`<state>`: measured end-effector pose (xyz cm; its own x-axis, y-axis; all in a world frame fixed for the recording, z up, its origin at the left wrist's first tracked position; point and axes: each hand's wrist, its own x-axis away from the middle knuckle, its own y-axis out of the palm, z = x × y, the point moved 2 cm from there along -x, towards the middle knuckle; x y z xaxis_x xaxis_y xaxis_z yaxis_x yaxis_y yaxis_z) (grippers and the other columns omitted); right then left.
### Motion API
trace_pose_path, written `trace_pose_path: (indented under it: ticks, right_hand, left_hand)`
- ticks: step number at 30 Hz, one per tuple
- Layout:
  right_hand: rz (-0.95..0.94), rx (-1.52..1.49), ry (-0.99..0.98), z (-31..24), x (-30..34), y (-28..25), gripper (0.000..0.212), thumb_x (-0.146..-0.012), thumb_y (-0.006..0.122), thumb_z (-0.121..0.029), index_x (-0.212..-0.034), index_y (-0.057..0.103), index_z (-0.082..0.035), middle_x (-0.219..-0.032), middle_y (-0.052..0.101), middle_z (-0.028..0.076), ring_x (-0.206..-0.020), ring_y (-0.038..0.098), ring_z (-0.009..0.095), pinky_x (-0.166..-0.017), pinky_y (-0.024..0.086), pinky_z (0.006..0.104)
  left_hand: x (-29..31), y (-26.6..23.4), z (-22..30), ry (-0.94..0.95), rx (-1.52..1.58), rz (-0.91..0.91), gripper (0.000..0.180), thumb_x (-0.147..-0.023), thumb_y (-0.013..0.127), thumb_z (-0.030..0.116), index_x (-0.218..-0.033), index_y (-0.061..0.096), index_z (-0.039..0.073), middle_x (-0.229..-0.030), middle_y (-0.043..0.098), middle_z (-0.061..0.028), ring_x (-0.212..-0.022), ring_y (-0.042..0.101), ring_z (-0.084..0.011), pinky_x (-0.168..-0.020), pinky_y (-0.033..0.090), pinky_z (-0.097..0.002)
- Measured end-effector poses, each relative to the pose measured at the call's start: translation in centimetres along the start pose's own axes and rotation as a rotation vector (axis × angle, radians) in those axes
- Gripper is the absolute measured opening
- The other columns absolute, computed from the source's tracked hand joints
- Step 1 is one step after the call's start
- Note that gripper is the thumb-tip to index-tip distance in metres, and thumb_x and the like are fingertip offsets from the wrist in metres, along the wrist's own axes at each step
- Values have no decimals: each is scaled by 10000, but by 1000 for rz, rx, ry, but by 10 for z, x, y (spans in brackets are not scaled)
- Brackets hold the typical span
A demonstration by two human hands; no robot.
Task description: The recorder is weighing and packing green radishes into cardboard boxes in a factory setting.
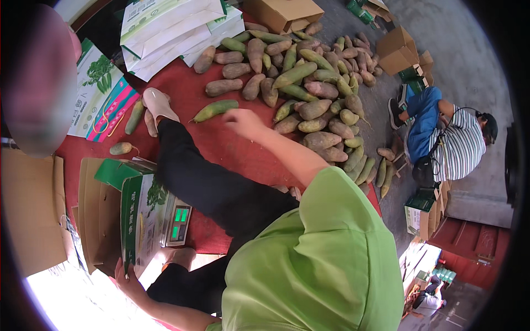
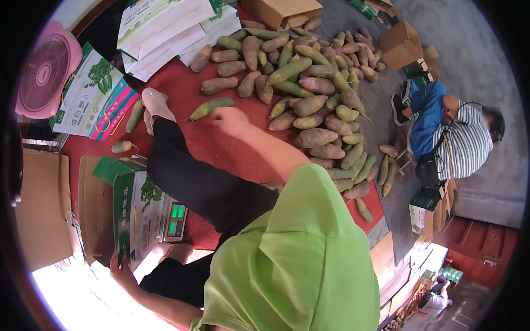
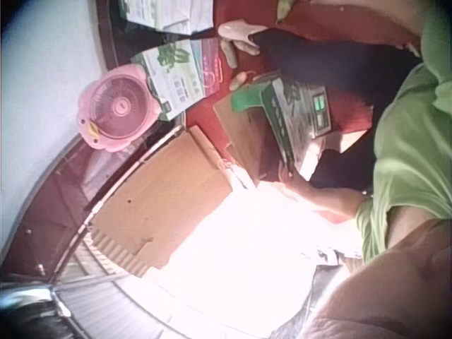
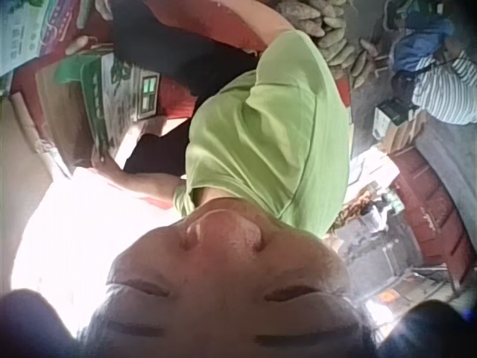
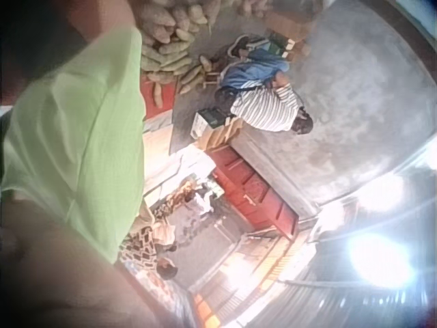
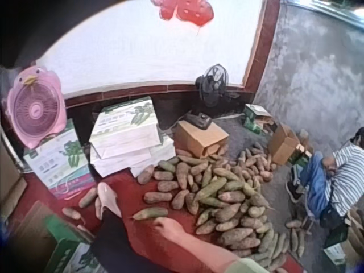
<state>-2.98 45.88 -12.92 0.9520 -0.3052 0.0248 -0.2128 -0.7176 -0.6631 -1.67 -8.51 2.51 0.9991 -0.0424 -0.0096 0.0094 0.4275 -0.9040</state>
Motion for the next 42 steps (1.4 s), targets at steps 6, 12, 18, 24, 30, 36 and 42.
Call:
trace_pose_path:
  ticks: [6, 12, 18, 24, 30, 36, 42]
  right_hand:
    - [45, 496, 588, 154, 81, -54, 293, -778, 648, -135, -1070, 639, -118, -1092, 619, 135, -1047, 587, 327, -863, 490, 413]
    - [-62, 904, 599, 178, 87, -101, 440, -792, 617, -69, -1208, 530, -185, -1223, 530, 51, -1169, 504, 259, -893, 463, 439]
    - [-193, 1100, 459, 200, 69, -124, 521, -872, 526, -98, -1370, 422, -215, -1466, 371, 11, -1337, 364, 222, -932, 432, 450]
    - [-308, 1131, 393, 220, 56, -129, 497, -880, 542, -130, -1358, 440, -220, -1368, 453, 2, -1268, 431, 206, -942, 404, 457]
    - [-419, 1187, 412, 214, 33, -122, 400, -877, 554, -141, -1266, 512, -220, -1226, 530, -4, -1168, 492, 182, -895, 414, 429]
    - [-416, 1138, 320, 235, 37, -117, 369, -848, 580, -138, -1212, 532, -173, -1183, 548, 13, -1158, 503, 200, -901, 414, 426]
    - [-490, 1108, 152, 190, 33, -83, 468, -708, 693, -116, -1151, 542, -142, -1163, 554, 47, -1162, 502, 236, -922, 413, 425]
  left_hand:
    - [-1, -1, -17, 1, -1, -35, 234, -816, 636, -7, -1045, 684, -13, -1120, 660, -153, -1002, 626, -292, -870, 475, -377]
    - [1, -4, -33, 47, -32, -75, 253, -859, 605, -4, -1107, 653, -17, -1082, 655, -139, -1003, 611, -255, -897, 455, -358]
    - [4, -1, -32, 64, -34, -31, 258, -864, 587, -15, -1116, 639, -28, -1089, 638, -142, -990, 603, -265, -894, 451, -361]
    - [7, -5, -38, -78, -13, -59, 226, -872, 618, 40, -1082, 646, -37, -1131, 624, -192, -1058, 576, -320, -932, 434, -398]
    - [10, -10, -39, -112, -18, -81, 221, -877, 613, 40, -1083, 641, -37, -1134, 626, -175, -1034, 574, -305, -925, 433, -399]
    - [5, -6, -33, -109, -27, -119, 214, -883, 609, 45, -1082, 650, -24, -1150, 619, -178, -1071, 567, -302, -954, 420, -401]
    - [6, -5, -27, -143, -50, -75, 210, -886, 609, 52, -1077, 653, -24, -1177, 606, -182, -1103, 561, -302, -982, 408, -408]
